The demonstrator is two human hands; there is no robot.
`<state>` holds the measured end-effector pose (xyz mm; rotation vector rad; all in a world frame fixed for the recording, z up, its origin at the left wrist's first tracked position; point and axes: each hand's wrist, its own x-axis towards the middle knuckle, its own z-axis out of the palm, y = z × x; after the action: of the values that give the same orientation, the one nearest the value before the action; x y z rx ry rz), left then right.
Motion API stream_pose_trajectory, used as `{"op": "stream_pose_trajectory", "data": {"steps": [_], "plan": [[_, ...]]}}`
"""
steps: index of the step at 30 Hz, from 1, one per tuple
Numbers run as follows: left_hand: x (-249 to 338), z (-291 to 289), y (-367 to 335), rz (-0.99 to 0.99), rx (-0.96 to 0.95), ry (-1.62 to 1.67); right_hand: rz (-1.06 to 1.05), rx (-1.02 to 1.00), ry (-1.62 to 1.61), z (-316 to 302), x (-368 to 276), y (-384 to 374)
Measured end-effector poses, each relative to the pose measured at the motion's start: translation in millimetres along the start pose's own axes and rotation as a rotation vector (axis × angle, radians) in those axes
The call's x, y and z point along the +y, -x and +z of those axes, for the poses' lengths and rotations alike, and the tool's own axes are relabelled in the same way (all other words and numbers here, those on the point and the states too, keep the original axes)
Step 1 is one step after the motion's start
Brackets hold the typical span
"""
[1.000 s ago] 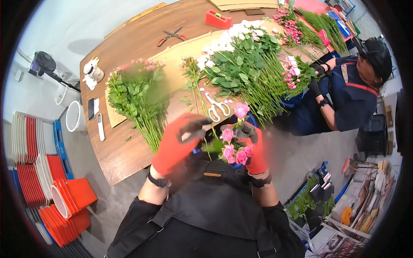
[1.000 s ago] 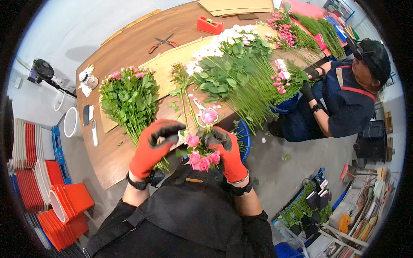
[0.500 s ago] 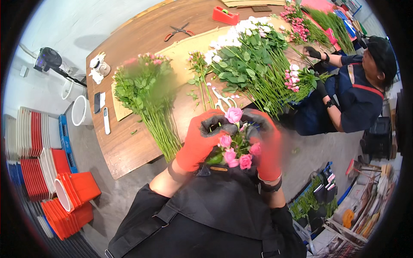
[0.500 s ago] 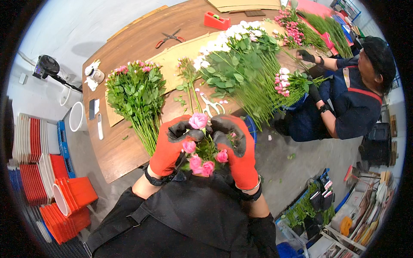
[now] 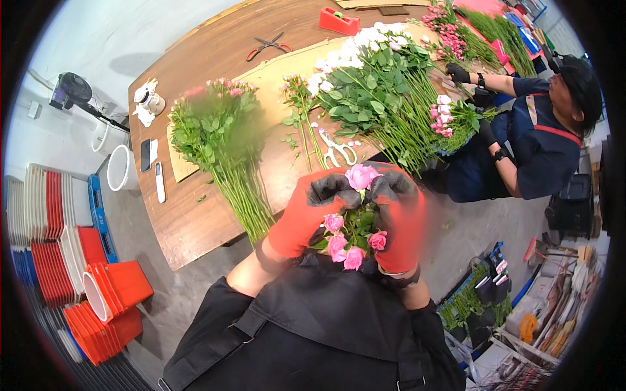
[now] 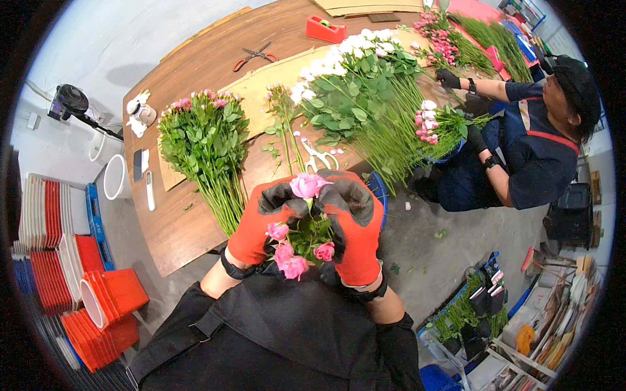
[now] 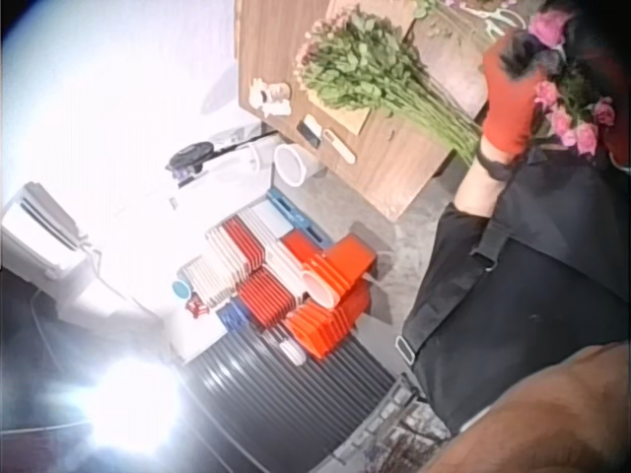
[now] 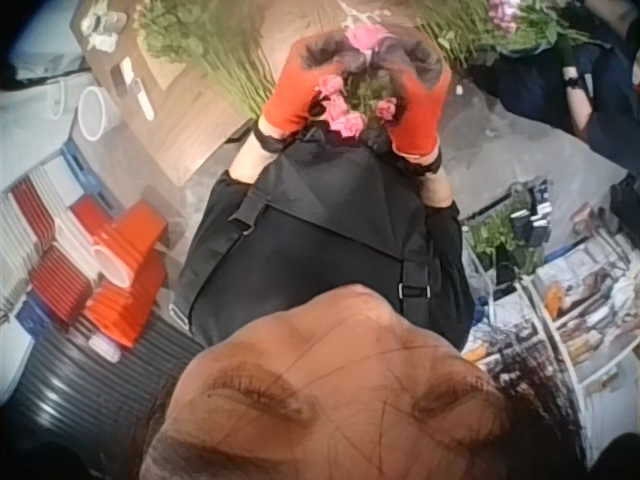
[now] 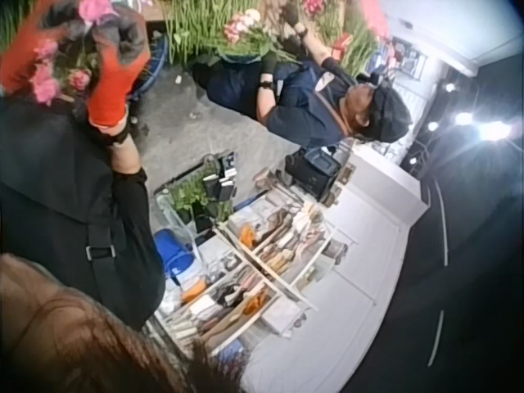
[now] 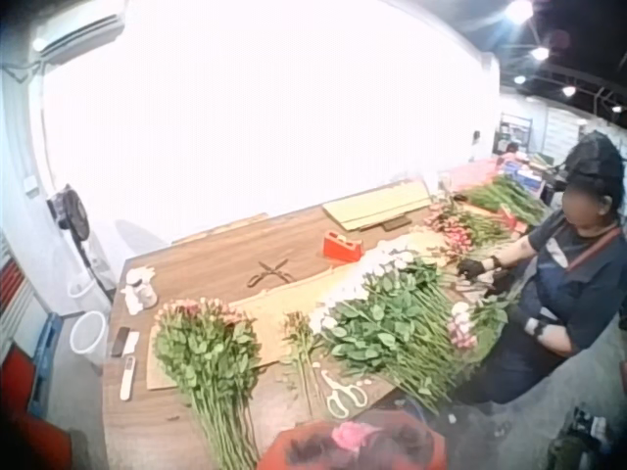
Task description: Trim and arrange pink roses into a small bouquet.
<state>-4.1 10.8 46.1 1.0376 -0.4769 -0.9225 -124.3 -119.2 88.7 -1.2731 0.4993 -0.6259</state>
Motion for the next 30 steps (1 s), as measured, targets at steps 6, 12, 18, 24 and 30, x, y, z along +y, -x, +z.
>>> {"op": "stream_pose_trajectory", "data": {"steps": [6,12,18,24,30], "plan": [[4,4,0,0.017,-0.029,-0.048,-0.221,0.223,0.008,-11,16,-8],[0,19,1,0.192,0.101,-0.264,-0.533,-0.01,0.633,-12,-11,3],[-6,21,4,0.167,0.071,-0.245,-0.374,0.109,0.341,-11,5,14],[-1,22,9,0.183,0.071,-0.258,-0.272,0.17,0.17,-15,-9,8],[21,24,12,0.417,-0.054,-0.845,-0.633,-0.313,1.073,-32,-65,-1]]}}
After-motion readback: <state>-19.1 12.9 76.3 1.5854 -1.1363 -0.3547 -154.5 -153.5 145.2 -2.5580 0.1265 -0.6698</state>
